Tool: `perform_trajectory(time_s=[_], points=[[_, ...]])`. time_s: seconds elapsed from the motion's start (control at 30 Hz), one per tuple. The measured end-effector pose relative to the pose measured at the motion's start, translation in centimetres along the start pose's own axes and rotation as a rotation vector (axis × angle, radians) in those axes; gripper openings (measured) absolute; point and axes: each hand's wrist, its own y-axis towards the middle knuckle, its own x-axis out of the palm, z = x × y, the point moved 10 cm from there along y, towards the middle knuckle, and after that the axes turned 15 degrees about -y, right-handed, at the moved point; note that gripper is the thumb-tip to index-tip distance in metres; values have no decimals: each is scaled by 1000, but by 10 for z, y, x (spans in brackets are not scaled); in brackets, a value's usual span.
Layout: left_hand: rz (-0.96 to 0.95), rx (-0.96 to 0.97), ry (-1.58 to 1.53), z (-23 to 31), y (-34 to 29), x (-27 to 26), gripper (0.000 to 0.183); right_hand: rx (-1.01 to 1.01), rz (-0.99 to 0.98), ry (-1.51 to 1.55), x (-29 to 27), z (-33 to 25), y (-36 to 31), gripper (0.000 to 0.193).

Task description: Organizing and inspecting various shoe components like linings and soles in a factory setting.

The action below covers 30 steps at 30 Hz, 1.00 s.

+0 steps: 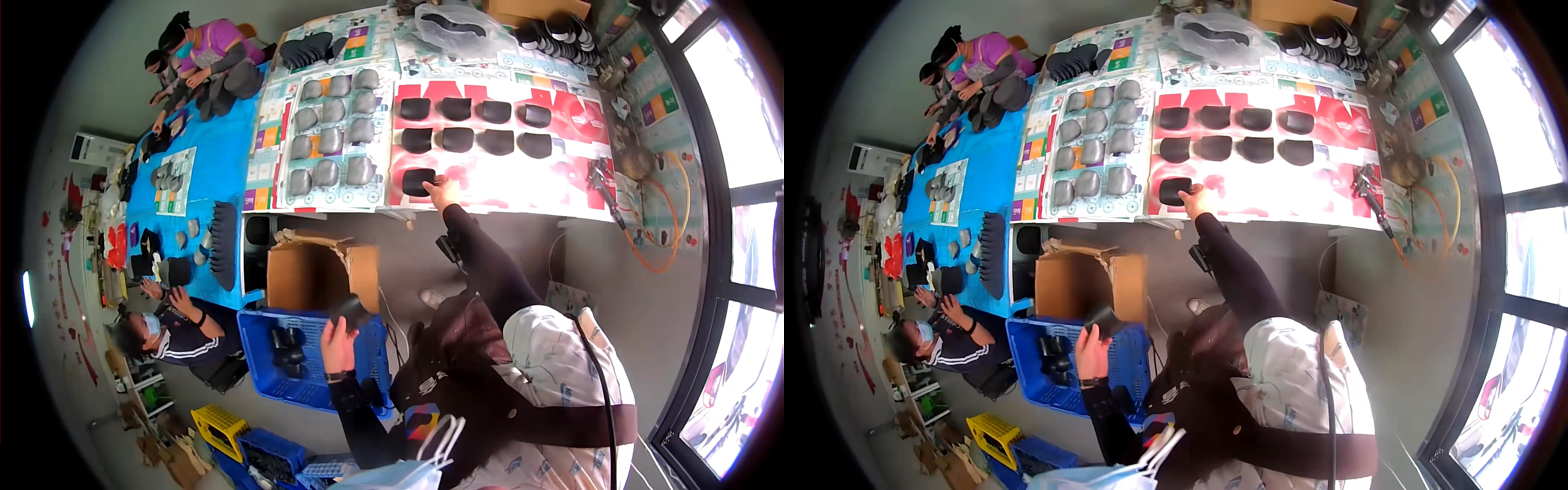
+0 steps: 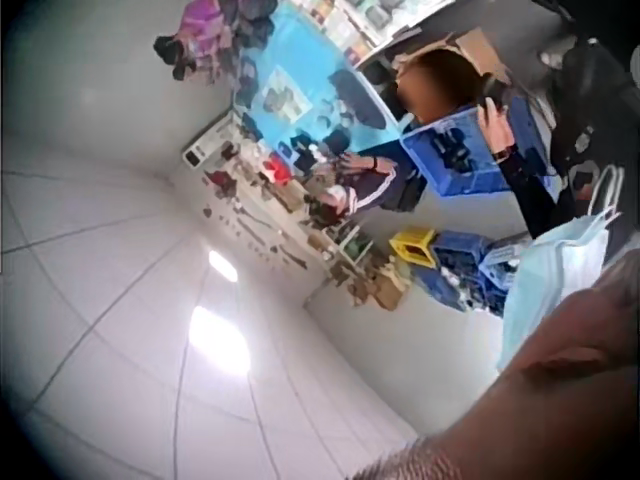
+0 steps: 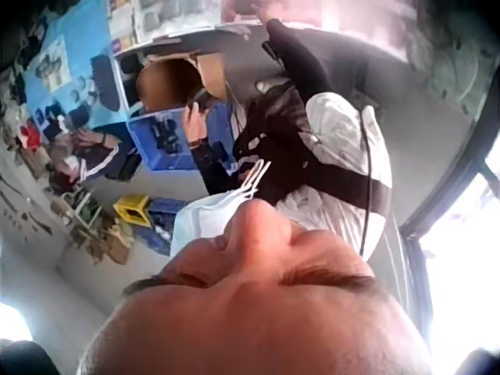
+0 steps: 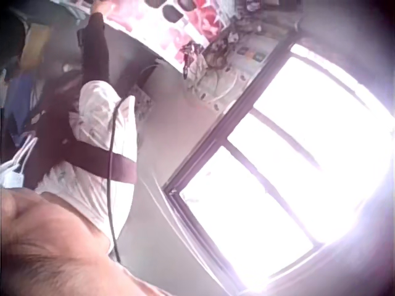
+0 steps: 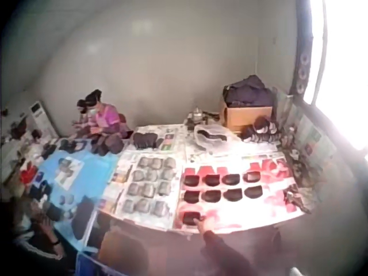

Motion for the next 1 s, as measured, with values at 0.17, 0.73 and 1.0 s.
perform_trajectory(time_s=[0.17,0.73,1.0], points=[[63,-12,-6,-18,-8,3,21,9,44,-45,11,14,47,40],[-223,-163,222,-99,94,192,31,-201,-439,327,-52,28,-54,41],[135,-108,175,-66,52,24,40,-128,-66,-214,-71,82,78,45]])
